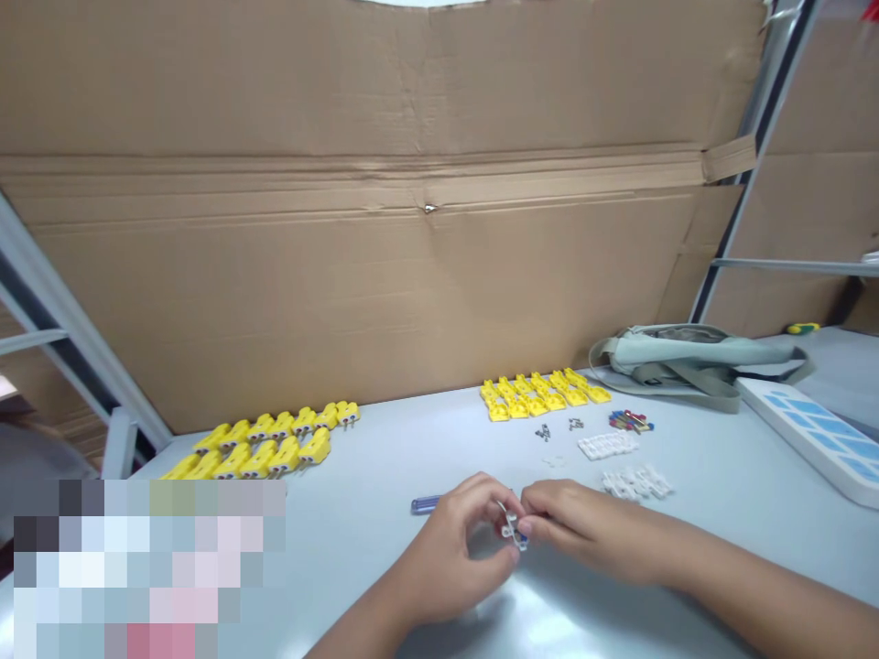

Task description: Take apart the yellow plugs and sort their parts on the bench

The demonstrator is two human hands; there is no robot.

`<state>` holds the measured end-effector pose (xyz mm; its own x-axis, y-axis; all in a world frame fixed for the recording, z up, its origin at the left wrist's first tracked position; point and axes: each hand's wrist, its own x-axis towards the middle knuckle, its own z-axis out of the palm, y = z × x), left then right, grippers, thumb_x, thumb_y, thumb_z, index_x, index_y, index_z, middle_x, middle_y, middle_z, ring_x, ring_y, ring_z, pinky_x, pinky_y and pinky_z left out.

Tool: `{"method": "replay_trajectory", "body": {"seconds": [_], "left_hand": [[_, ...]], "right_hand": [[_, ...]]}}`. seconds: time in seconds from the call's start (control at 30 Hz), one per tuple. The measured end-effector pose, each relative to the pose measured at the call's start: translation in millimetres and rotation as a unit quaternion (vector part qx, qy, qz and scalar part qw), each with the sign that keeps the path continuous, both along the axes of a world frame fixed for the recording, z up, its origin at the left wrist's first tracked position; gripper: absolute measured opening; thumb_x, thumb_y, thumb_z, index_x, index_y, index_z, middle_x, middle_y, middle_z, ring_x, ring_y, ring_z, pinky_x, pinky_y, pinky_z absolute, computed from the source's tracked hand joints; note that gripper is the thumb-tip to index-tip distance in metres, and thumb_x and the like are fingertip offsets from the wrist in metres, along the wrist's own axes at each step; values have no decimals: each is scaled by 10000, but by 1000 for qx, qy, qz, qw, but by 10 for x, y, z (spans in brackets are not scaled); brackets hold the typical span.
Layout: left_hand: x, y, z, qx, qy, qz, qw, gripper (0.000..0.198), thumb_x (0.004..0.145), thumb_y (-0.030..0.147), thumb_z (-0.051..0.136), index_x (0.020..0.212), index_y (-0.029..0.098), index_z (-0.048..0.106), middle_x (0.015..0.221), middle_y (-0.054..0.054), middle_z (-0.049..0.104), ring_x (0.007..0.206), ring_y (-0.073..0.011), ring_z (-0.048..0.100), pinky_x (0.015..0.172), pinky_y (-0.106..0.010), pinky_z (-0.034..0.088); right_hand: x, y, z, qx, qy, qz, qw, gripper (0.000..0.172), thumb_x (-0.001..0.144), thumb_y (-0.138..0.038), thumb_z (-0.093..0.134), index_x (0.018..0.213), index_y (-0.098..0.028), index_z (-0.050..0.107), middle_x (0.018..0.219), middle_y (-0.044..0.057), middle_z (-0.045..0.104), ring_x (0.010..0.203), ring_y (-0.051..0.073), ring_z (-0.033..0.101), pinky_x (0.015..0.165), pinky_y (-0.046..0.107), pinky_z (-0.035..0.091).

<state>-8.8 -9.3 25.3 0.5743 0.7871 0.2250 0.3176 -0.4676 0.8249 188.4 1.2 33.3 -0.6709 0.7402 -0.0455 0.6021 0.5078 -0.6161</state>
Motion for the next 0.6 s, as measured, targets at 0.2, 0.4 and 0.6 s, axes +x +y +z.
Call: {"method": "replay_trajectory", "body": {"seconds": [0.2, 0.4, 0.6], "left_hand": [[7, 1, -12, 121, 98, 59, 986, 166, 857, 118, 396, 864, 199, 541, 858, -30, 596, 810, -152, 554, 762, -270, 438], [55, -51, -61, 216, 208, 66, 952, 238, 882, 101, 289, 822, 194, 500, 839, -55, 554, 758, -181, 537, 694, -294, 429], [85, -21, -70, 167, 177, 146, 959, 212, 894, 152, 304, 737, 212, 433, 788, -32, 537, 715, -169, 528, 668, -285, 421]], "right_hand": [[-53, -39, -62, 6, 21, -57, 998, 337, 931, -429, 244, 817, -191, 453, 817, 40, 555, 719, 158, 503, 657, 282, 384], [-135, 26, -103, 21, 51, -63, 996, 290, 915, -298, 312, 687, -177, 446, 723, 26, 548, 679, 148, 499, 636, 264, 374], [-172, 2, -115, 82, 57, -59, 993, 264, 899, -230, 325, 681, -172, 461, 706, 24, 529, 652, 134, 477, 621, 247, 364]]}}
